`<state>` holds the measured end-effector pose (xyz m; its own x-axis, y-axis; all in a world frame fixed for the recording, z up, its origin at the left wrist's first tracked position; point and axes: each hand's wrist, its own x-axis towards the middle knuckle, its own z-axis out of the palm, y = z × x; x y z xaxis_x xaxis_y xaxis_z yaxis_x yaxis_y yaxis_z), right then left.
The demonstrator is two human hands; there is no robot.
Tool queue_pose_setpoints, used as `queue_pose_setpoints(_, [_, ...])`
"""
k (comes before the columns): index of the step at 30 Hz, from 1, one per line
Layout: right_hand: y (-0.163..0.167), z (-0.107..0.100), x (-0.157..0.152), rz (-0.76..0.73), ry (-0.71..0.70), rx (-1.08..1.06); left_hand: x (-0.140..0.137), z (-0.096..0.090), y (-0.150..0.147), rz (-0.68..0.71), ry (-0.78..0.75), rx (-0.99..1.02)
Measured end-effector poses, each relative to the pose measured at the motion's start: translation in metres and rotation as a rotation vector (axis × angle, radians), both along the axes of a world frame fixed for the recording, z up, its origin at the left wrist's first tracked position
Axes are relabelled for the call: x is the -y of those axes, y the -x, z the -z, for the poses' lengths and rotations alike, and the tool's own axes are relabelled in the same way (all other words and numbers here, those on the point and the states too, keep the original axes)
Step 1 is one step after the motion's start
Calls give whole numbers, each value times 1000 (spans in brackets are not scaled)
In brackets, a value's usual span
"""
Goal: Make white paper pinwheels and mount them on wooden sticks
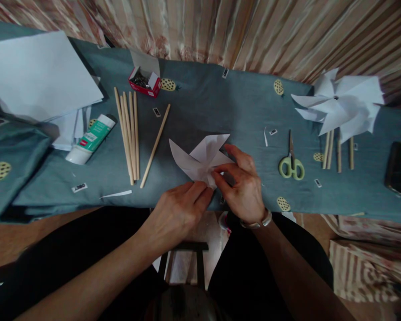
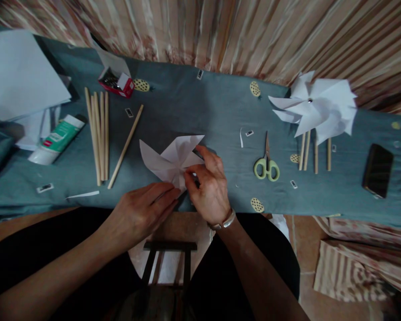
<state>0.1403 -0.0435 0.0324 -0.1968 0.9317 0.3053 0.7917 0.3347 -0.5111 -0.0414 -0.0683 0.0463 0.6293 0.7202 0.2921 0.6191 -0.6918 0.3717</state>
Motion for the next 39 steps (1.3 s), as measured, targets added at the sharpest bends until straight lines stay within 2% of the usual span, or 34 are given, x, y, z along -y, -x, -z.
queue_pose_setpoints(4, [1, 1, 0, -6, -11, 4, 0, -1, -1, 11, -26, 6])
queue_pose_setpoints(11, [3, 0, 1, 11, -22, 22, -1, -3, -3, 68, 48, -10])
queue_pose_setpoints(24, [2, 1, 2, 4, -18, 13, -1, -1, -4, 59, -5, 10])
queue_pose_setpoints(39, [4, -1, 5, 3, -19, 16, 0, 0, -3, 71, 5, -1])
